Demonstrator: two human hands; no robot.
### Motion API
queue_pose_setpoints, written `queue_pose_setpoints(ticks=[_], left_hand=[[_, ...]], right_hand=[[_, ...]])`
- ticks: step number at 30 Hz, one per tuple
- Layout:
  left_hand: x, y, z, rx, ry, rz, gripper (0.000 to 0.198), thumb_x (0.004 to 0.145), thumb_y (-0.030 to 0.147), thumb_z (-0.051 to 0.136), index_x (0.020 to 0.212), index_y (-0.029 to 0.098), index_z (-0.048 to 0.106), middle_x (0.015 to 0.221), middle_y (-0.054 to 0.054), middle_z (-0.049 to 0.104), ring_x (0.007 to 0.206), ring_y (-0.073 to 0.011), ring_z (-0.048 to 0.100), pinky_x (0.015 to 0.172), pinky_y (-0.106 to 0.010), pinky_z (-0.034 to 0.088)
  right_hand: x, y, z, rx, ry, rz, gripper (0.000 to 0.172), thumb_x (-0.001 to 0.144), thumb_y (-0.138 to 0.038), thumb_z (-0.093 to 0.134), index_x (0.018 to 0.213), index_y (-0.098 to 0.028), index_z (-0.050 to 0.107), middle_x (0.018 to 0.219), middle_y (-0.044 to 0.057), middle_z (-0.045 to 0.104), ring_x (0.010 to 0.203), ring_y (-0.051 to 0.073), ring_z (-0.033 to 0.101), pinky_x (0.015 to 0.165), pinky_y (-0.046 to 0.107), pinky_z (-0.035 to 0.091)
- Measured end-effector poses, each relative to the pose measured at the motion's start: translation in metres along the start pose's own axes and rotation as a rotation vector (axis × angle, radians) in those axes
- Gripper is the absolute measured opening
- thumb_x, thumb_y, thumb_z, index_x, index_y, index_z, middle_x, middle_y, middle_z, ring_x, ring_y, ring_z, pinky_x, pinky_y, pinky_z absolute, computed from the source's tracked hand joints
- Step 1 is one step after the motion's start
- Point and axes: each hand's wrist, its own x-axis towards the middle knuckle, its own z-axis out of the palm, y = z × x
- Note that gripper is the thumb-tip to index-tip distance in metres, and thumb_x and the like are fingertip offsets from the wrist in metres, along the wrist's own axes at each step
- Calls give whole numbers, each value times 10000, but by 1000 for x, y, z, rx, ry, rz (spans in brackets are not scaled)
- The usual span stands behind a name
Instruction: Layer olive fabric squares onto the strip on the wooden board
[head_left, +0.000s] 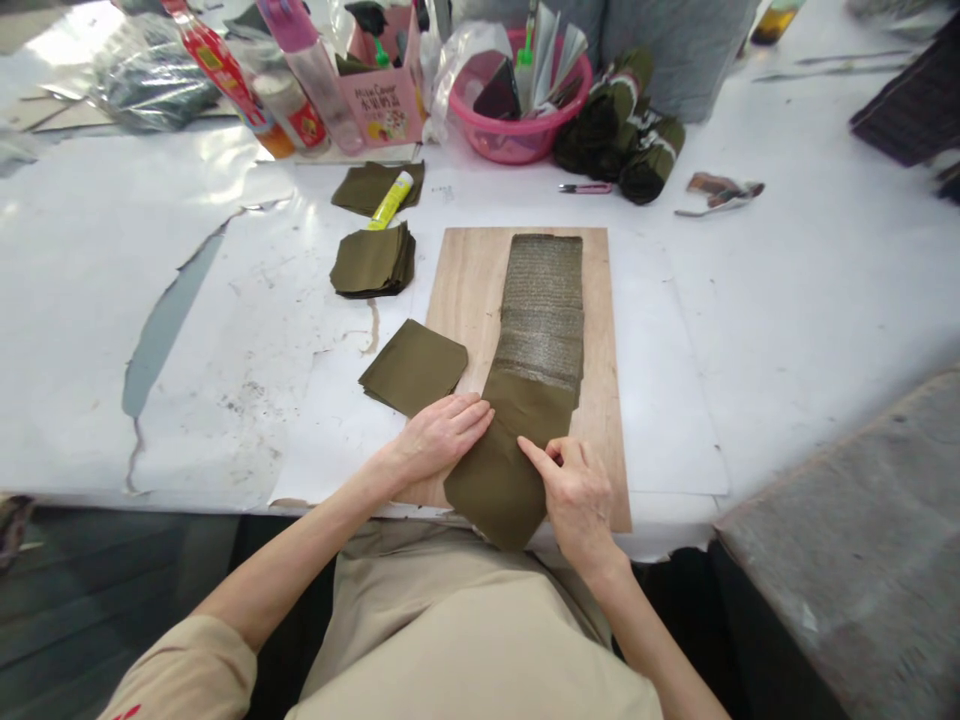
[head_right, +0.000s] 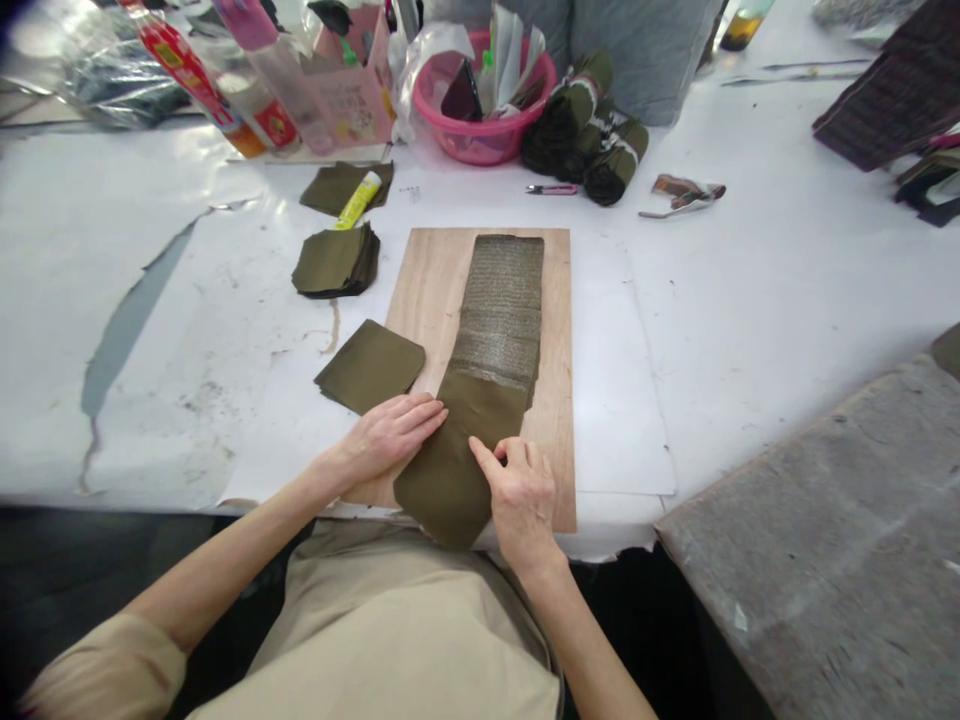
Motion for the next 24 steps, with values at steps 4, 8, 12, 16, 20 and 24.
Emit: queue_pose_setpoints(ticks=[4, 8, 12, 16, 20, 24], left_hand=[[3, 13, -5, -29, 113, -210, 235, 962, 110, 464, 1142, 79, 610, 1132, -134, 656, 1095, -245, 597, 927, -386, 545], [7, 33, -4, -100, 45, -156, 279, 982, 138, 428, 1210, 86, 579, 1168, -139, 643, 1124, -243, 585, 953, -391, 534], [6, 41, 0, -124, -18, -176, 294, 972, 139, 448, 1234, 70, 563, 1172, -151, 631, 1129, -259, 579, 972, -411, 521], [1, 39, 4, -150, 29, -263, 273, 971, 138, 450, 1211, 106, 575, 1130, -130, 633, 1107, -246, 579, 958, -412, 528], [0, 39, 4, -145, 55, -278, 210, 968, 147, 459, 1092, 116, 625, 1055, -119, 640, 1058, -237, 589, 918, -398, 542], [0, 40, 2, -158, 17, -208, 208, 975, 172, 465, 1082, 112, 633, 1064, -119, 645, 1058, -233, 590, 917, -392, 534]], right_hand=[[1, 0, -1, -9, 18, -2, 388, 921, -113, 556, 1227, -332, 650, 887, 32, 561, 818, 168, 462, 714, 278, 396], [2, 0, -2, -7, -8, 6, 387, 922, -129, 561, 1244, -327, 640, 902, 35, 561, 826, 171, 468, 725, 280, 403], [1, 1, -2, 17, -33, 15, 378, 929, -152, 557, 1253, -331, 634, 918, 37, 563, 846, 174, 478, 746, 287, 410], [2, 1, -3, 37, -34, 12, 371, 937, -155, 540, 1248, -333, 636, 914, 35, 563, 836, 172, 479, 745, 289, 409], [2, 2, -3, 32, -41, 12, 390, 934, -140, 542, 1263, -333, 623, 921, 34, 563, 846, 175, 481, 739, 285, 409], [1, 3, -1, 23, -48, 16, 388, 944, -157, 532, 1299, -298, 599, 939, 42, 572, 861, 179, 491, 761, 295, 417]])
